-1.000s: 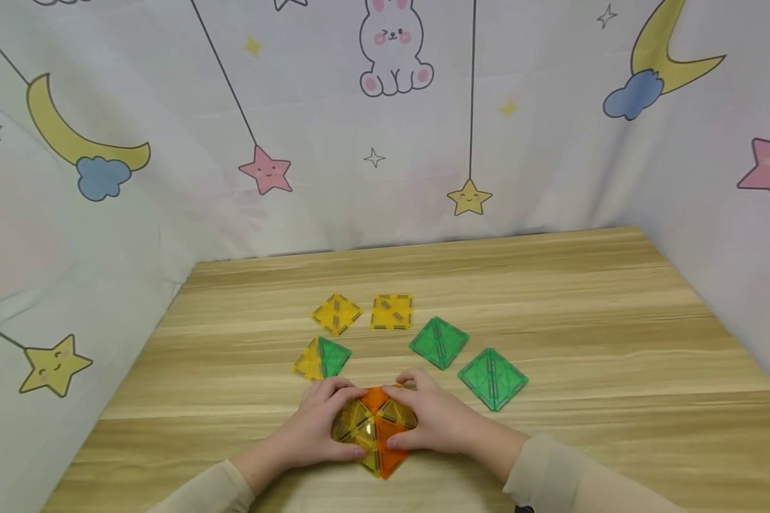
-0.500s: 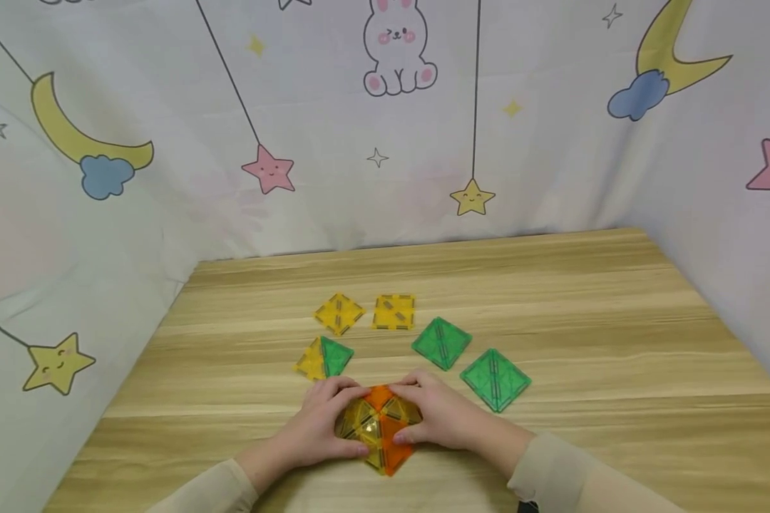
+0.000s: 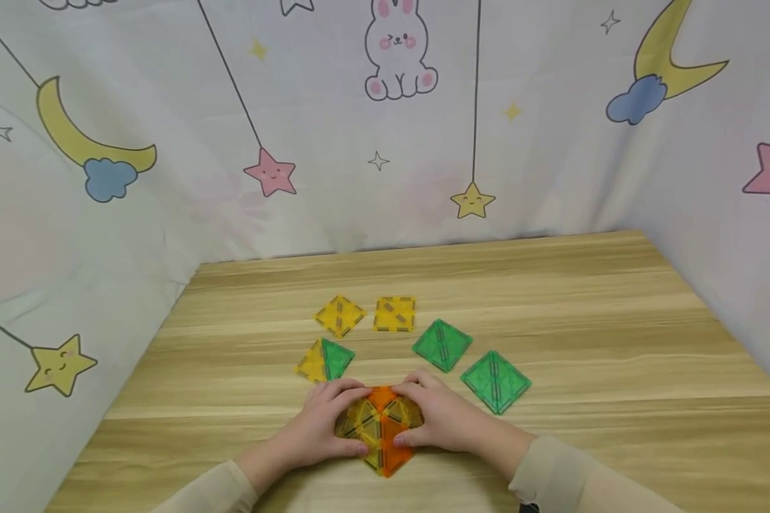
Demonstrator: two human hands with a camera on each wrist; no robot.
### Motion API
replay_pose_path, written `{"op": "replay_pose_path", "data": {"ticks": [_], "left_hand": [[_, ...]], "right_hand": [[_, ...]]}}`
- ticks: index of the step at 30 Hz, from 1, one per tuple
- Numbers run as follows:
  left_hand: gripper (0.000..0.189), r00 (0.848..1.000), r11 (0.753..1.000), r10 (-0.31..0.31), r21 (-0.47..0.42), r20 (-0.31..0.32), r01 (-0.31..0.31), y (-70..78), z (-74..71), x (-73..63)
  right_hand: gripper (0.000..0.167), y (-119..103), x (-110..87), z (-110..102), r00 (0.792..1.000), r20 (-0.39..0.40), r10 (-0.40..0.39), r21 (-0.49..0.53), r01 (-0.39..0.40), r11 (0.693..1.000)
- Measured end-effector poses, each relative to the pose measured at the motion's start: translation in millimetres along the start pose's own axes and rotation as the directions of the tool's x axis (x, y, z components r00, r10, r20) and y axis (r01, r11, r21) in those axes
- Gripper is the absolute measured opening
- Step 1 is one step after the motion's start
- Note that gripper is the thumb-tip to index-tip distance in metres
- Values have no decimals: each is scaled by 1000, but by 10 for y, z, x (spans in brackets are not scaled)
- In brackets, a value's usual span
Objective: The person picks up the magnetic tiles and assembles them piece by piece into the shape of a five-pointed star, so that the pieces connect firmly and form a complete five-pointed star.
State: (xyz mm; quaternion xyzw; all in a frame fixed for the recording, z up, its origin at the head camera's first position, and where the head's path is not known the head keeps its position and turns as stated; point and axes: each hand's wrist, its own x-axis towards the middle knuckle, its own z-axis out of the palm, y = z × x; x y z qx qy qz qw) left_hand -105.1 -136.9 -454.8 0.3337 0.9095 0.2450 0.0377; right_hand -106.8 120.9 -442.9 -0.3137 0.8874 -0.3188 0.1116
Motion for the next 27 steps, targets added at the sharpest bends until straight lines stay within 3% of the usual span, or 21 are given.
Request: {"op": "replay_pose_path", "data": {"ticks": [6,15,20,27], "left_hand": [[75,1000,1000,2,21,14,-2,10,-51,4],[76,997,1000,-3,21,-76,4,-94,-232,12],[77,992,998,-52,18,-113,54,-225,-288,14],[79,982,990,-134,30,-134,140,-394,-349,-1]], "right_hand": [[72,10,-2,-17,1000,17,4,11,-5,1000],[68,2,67,-138,1000,-21,-17,20,17,1000],[69,-39,149,-194,999,-28,-31,21,31,999],[65,-91,263,-234,1000,-25,9,9,-9,1000]]}}
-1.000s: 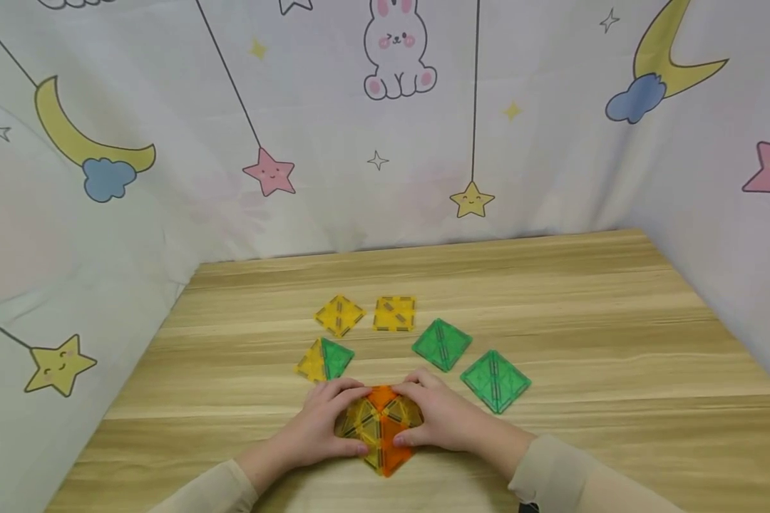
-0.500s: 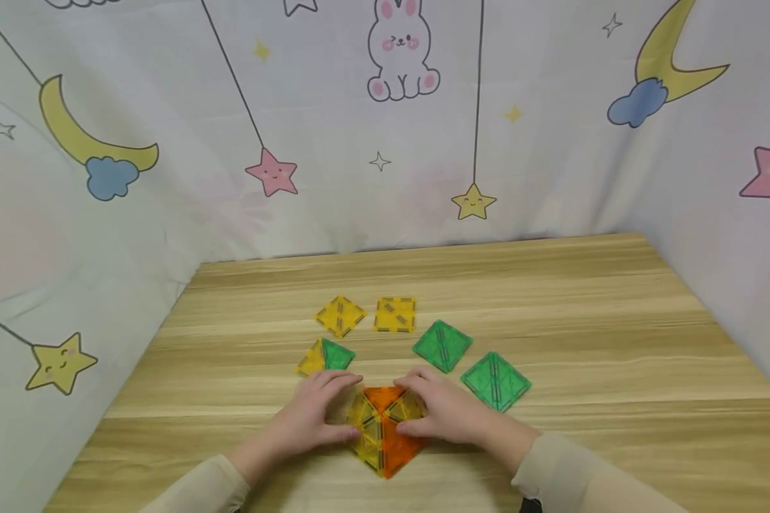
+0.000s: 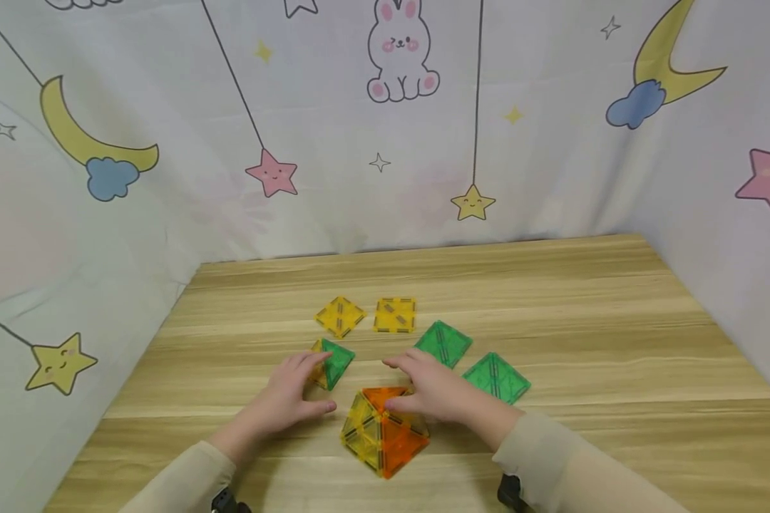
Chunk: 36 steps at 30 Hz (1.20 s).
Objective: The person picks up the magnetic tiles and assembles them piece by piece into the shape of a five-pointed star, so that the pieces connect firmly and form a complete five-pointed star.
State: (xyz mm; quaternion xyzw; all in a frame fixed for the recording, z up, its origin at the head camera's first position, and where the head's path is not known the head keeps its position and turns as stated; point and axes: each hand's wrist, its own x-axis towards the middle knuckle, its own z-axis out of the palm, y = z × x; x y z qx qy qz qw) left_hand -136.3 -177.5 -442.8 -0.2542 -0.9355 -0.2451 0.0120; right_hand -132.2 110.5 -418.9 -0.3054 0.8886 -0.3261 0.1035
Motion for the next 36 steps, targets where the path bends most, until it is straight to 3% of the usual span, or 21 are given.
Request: {"op": "replay_pose_path", "data": {"ticks": [6,14,27,36], "left_hand": [[83,996,996,-86,30,9,86,-107,-34,18],[91,986,986,-166,37,35,164,-201,-51,40],[95,984,984,-172,46,44,170,-174,-26,181],[90,986,985,-165,56,33,163,-196,-6,183]], "right_hand": [[67,50,89,-56,1000,-21,-19,-81,17,997],[67,297,26,-258,997,-68,43,-152,-53,987],[74,648,-123,-533,993,-87,84,-227,-102,968],[75,672,-163,-592,993,-72,89,-306,-107,946]]}}
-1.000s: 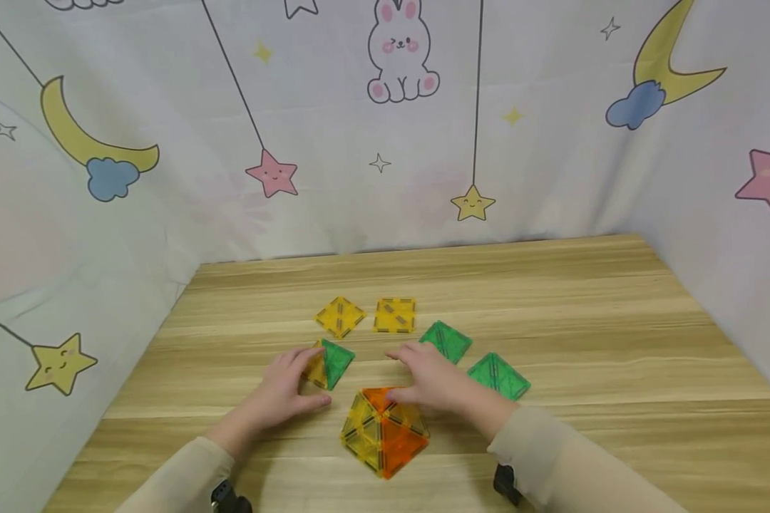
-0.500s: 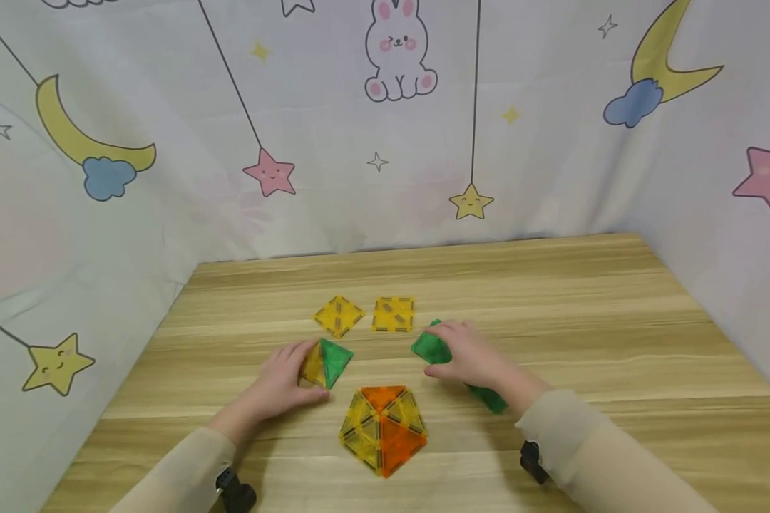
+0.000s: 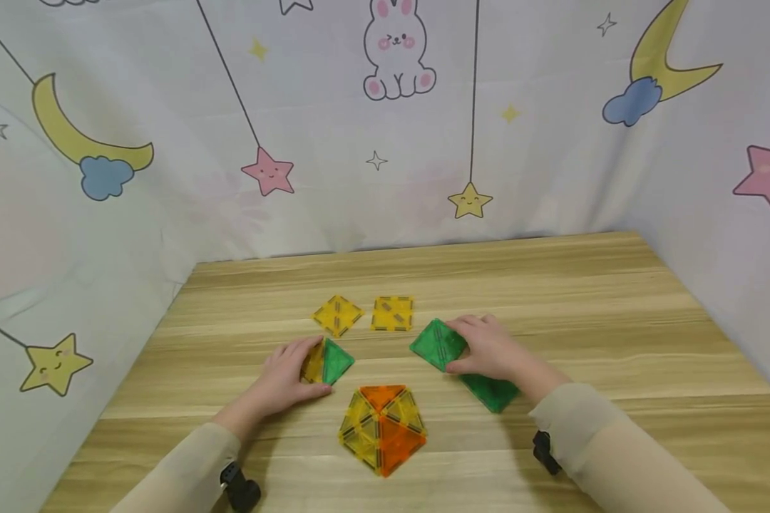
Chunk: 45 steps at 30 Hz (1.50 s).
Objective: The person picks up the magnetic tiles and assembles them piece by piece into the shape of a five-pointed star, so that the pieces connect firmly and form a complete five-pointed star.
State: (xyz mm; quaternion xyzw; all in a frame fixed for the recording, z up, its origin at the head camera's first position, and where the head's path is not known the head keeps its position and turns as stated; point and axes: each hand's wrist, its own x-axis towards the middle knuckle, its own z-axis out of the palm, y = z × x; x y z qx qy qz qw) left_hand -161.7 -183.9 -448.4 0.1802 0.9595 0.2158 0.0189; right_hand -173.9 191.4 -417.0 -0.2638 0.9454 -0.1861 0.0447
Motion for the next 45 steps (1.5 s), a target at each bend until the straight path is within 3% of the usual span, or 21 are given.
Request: {"op": "replay_pose_path", "data": {"ticks": [7,14,21,29,37,45], "left_hand": [[93,1000,1000,16,2,-8,-16,-62,-10,-37],[93,1000,999,8,32,-6,-8,-79,-8,-43],[92,1000,999,1,39,-16,0,-43,10,-50],[91,1000,997,14,71,-23,-12,60,62,-5],[91,999,999,17,46,-33,-16,126,126,26],[89,998,997,56,57,-24,-54,184,153,53]], "right_hand": [[73,-148,135,46,999,37,2,-15,-2,1000],[70,-418,349,96,997,53,-50,-28,52,998],[68,-658,510,173,992,83,-96,68,90,994],[65,-748,689,296,981,127,-147,108,133,985],[64,-851,768,386,979,183,-91,134,67,989],[67,-856,798,479,982,178,-58,101,40,994]]}}
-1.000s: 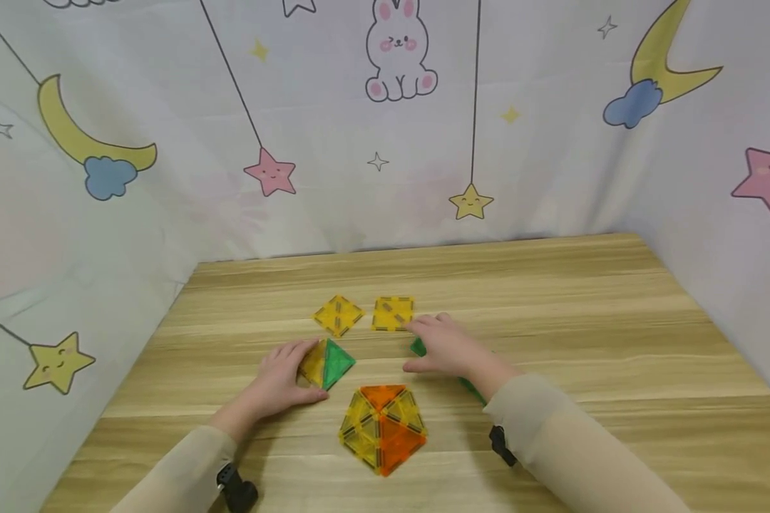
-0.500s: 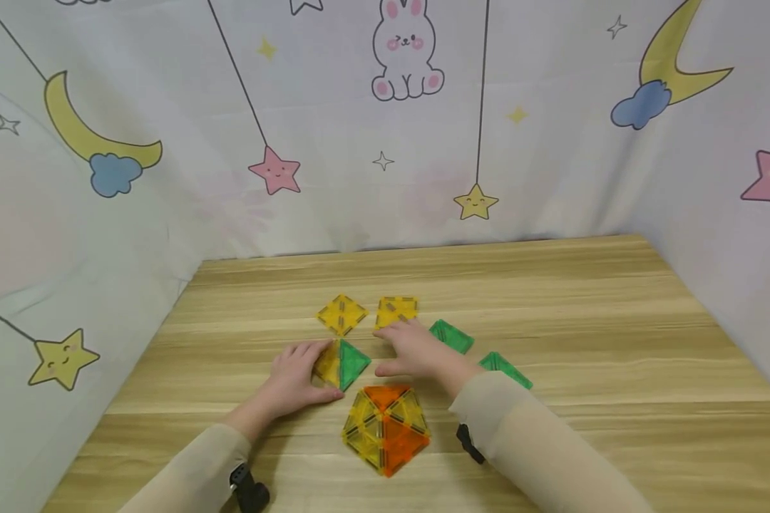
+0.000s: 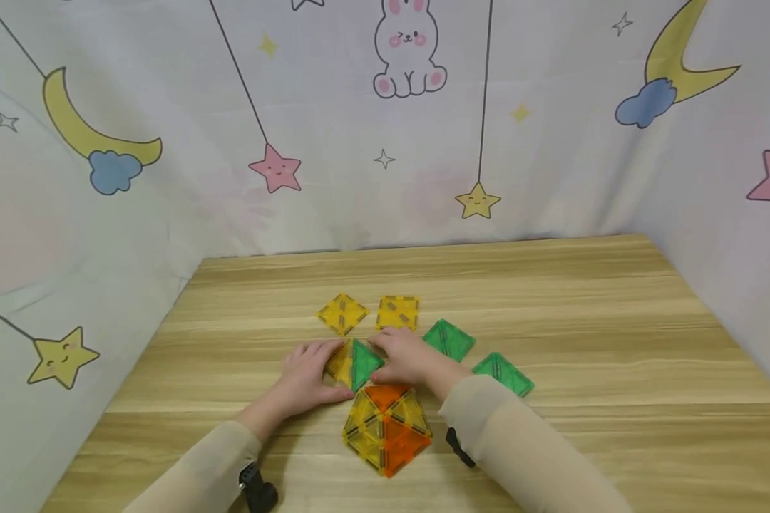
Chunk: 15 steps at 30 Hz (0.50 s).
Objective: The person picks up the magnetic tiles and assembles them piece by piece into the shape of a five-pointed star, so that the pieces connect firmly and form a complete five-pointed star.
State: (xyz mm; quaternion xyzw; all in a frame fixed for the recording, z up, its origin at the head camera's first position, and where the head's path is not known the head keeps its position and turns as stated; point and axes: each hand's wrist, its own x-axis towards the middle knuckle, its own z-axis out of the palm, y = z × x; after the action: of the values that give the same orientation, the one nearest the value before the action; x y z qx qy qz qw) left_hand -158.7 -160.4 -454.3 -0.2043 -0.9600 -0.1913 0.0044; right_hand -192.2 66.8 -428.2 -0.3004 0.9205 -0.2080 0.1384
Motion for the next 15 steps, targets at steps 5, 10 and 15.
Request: {"op": "replay_pose_path", "data": {"ticks": [5,10,15], "left_hand": [[90,1000,1000,-17,-20,17,18,-1,9,7],[89,1000,998,-17,-59,4,17,-15,8,17],[89,999,995,-33,-91,-4,33,-35,5,21]], "right_hand": [[64,-3,17,30,999,-25,-32,-21,31,999],[59,-26,32,39,999,-39,-27,-31,26,999],[58,-65,67,46,999,-34,-14,-53,13,999]]}}
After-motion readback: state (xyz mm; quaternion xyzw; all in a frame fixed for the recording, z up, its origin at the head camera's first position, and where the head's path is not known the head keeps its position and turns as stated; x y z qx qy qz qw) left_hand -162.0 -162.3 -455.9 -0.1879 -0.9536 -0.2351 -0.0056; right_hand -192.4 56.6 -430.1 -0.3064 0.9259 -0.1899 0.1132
